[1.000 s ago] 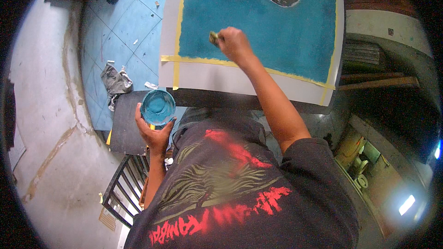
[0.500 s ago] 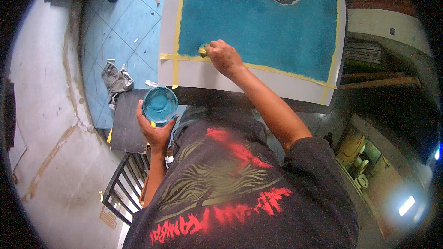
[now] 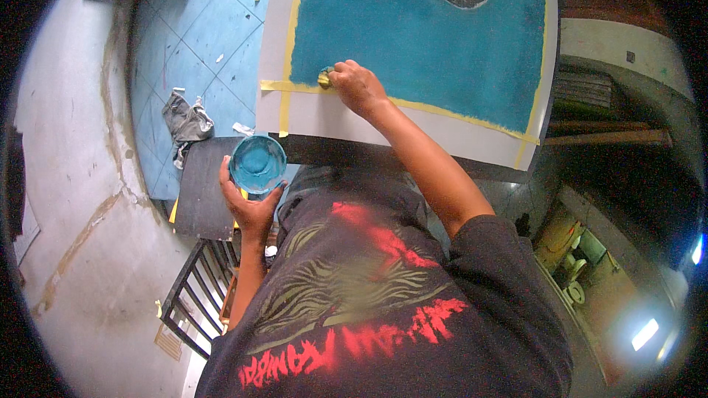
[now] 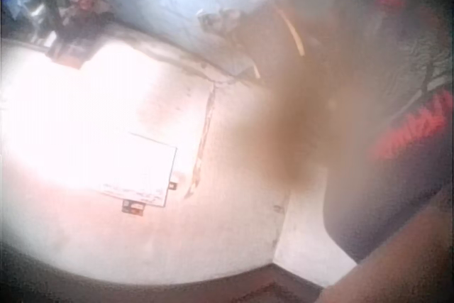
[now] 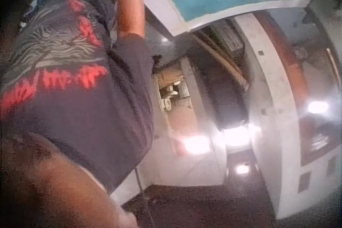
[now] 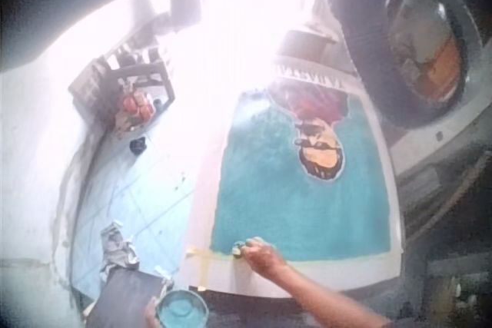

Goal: The person applies teal paint to a large poster using a sponge, repeatedly dipping the sponge into a container and dabbing the surface. The person works on the background area around a printed portrait, moving across the poster to cover the taped-off region.

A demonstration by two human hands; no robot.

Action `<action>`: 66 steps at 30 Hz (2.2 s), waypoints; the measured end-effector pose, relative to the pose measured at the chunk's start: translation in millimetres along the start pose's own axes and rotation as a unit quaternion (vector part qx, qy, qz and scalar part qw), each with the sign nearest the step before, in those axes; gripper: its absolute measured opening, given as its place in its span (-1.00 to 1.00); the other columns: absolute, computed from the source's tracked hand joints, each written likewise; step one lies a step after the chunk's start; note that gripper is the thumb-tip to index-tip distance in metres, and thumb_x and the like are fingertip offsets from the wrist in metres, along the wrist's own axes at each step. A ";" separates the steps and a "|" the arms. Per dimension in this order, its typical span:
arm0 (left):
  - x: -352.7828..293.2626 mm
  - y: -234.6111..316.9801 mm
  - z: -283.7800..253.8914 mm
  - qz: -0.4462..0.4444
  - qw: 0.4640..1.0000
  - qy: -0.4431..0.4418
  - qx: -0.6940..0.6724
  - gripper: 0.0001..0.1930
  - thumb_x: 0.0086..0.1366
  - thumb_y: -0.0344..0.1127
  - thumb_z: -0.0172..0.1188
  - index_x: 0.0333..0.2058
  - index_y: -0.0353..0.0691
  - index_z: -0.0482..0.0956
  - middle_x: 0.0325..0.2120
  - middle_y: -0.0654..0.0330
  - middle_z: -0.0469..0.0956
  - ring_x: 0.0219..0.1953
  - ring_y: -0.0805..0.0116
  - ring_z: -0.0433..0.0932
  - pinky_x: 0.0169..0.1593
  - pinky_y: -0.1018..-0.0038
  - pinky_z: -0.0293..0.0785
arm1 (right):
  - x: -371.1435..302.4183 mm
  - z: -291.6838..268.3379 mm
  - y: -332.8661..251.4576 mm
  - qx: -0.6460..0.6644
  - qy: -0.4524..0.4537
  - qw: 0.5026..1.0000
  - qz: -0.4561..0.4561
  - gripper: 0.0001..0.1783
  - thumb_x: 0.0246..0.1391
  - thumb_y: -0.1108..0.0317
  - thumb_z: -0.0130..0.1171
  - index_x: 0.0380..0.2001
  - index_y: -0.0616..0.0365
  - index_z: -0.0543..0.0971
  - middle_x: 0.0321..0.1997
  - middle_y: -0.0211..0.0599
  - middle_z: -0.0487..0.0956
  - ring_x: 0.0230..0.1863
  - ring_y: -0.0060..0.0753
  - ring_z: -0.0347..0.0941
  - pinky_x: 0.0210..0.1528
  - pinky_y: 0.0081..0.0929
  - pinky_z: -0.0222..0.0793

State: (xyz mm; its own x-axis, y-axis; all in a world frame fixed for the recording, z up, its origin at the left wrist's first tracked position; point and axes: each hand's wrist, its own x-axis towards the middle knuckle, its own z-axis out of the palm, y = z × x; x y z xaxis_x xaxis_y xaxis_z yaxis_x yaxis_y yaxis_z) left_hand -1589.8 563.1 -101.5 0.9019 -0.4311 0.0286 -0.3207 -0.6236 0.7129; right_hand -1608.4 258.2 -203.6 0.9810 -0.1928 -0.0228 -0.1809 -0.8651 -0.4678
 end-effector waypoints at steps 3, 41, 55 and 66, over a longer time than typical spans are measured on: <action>-1.2 -3.7 -0.8 -0.007 1.000 -0.001 -0.001 0.12 -0.16 0.11 0.58 0.26 -0.36 0.17 0.20 -0.11 0.25 0.26 -0.09 0.26 0.32 0.09 0.18 | 3.0 -1.0 0.6 -0.007 0.004 1.000 -0.004 -0.94 0.02 0.47 0.11 -0.50 0.18 0.54 -0.35 -0.20 0.54 -0.19 -0.13 0.51 -0.17 -0.22 0.54; -8.4 -15.6 -13.1 -0.029 0.999 0.019 0.020 0.14 -0.17 0.04 0.59 0.27 -0.38 0.14 0.23 -0.13 0.23 0.29 -0.09 0.23 0.34 0.12 0.14 | 39.3 21.5 -31.6 -0.003 0.022 1.000 -0.018 -0.93 0.02 0.41 0.23 -0.40 0.15 0.63 -0.37 -0.24 0.56 -0.21 -0.16 0.52 -0.17 -0.24 0.51; -13.6 -23.4 -13.3 -0.046 0.999 0.029 0.005 0.15 -0.19 0.02 0.61 0.27 -0.40 0.13 0.23 -0.14 0.22 0.29 -0.09 0.22 0.34 0.12 0.14 | 67.0 -14.0 2.7 0.214 -0.216 0.936 0.175 -0.73 0.08 0.30 0.28 -0.24 0.29 0.68 -0.49 -0.18 0.61 -0.43 -0.54 0.46 -0.37 -0.40 0.38; -21.5 -29.5 -11.4 -0.068 0.997 0.041 0.004 0.16 -0.19 0.08 0.59 0.28 -0.38 0.13 0.24 -0.12 0.20 0.30 -0.07 0.20 0.35 0.12 0.13 | 71.4 11.1 -3.4 0.107 -0.213 0.961 0.138 -0.78 0.04 0.33 0.28 -0.29 0.24 0.69 -0.46 -0.01 0.63 -0.48 -0.25 0.53 -0.36 -0.25 0.42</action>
State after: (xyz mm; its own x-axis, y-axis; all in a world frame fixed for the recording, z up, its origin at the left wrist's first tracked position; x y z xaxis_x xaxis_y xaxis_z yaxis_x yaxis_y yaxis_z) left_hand -1596.5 598.2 -115.1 0.9576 -0.2878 -0.0110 -0.1956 -0.6778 0.7088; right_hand -1536.9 252.5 -213.5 0.8459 -0.1540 -0.5106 -0.4641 -0.6842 -0.5626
